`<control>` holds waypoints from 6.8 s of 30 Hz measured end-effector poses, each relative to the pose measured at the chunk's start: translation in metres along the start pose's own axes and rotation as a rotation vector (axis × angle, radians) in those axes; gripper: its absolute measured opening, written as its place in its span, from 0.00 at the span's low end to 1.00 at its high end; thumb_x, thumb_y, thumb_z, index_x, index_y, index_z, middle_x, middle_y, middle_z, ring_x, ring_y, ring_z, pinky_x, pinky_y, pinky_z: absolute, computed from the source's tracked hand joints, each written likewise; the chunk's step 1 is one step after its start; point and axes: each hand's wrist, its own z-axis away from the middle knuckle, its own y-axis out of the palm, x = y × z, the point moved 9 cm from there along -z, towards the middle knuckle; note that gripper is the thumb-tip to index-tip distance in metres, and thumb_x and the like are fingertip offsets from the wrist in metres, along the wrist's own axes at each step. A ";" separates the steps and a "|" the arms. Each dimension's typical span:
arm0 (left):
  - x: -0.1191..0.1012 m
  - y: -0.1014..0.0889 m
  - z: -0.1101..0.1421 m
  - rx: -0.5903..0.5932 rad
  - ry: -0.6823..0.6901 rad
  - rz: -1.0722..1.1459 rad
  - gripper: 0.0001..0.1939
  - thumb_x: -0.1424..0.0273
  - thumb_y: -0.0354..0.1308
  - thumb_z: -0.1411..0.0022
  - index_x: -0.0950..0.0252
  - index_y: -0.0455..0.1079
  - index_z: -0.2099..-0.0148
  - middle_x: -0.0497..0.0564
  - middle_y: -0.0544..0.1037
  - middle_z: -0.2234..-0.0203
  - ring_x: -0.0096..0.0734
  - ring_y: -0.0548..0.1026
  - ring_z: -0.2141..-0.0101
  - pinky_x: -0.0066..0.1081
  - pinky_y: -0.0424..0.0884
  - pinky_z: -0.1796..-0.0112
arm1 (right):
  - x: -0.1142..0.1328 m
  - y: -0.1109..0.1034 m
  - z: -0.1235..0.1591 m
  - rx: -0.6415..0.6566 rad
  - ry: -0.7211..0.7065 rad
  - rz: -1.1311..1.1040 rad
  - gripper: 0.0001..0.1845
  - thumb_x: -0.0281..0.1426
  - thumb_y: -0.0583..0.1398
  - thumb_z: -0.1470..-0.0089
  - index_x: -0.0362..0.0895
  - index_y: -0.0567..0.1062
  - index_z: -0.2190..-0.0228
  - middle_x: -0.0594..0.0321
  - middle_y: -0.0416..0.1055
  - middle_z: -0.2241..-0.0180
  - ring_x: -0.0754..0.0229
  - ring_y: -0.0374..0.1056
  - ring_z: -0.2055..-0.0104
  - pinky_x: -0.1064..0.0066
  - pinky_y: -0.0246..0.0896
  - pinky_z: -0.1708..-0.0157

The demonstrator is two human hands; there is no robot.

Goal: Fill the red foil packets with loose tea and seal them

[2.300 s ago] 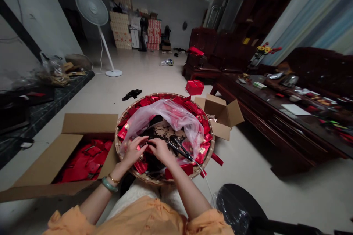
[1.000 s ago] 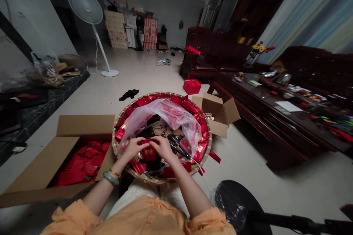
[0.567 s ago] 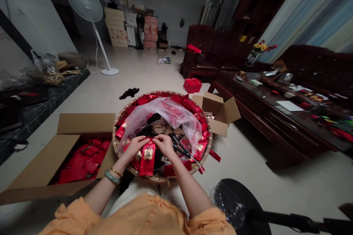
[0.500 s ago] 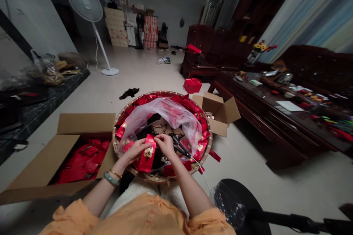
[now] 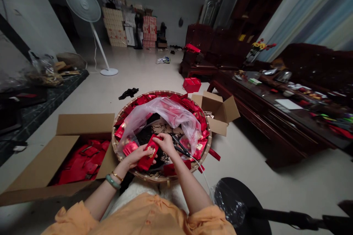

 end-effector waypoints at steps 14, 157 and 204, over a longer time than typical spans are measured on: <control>-0.018 -0.020 -0.004 -0.151 0.266 -0.323 0.21 0.66 0.68 0.62 0.69 0.71 0.64 0.51 0.77 0.73 0.31 0.73 0.72 0.29 0.67 0.69 | 0.080 -0.011 0.029 -0.012 -0.483 0.401 0.09 0.34 0.64 0.53 0.44 0.72 0.70 0.61 0.70 0.69 0.58 0.62 0.62 0.67 0.56 0.60; 0.033 0.008 -0.009 -0.084 -0.196 0.228 0.31 0.46 0.44 0.43 0.71 0.70 0.65 0.54 0.77 0.79 0.32 0.73 0.84 0.28 0.67 0.82 | 0.001 -0.024 0.017 0.365 0.112 0.293 0.21 0.44 0.57 0.51 0.42 0.78 0.64 0.67 0.65 0.81 0.69 0.54 0.83 0.78 0.48 0.83; 0.037 0.007 -0.008 -0.073 -0.193 0.257 0.30 0.46 0.45 0.43 0.71 0.69 0.63 0.56 0.77 0.80 0.32 0.73 0.84 0.28 0.67 0.83 | -0.001 -0.021 0.018 0.358 0.113 0.289 0.20 0.44 0.58 0.52 0.40 0.77 0.67 0.68 0.64 0.82 0.69 0.54 0.83 0.78 0.47 0.84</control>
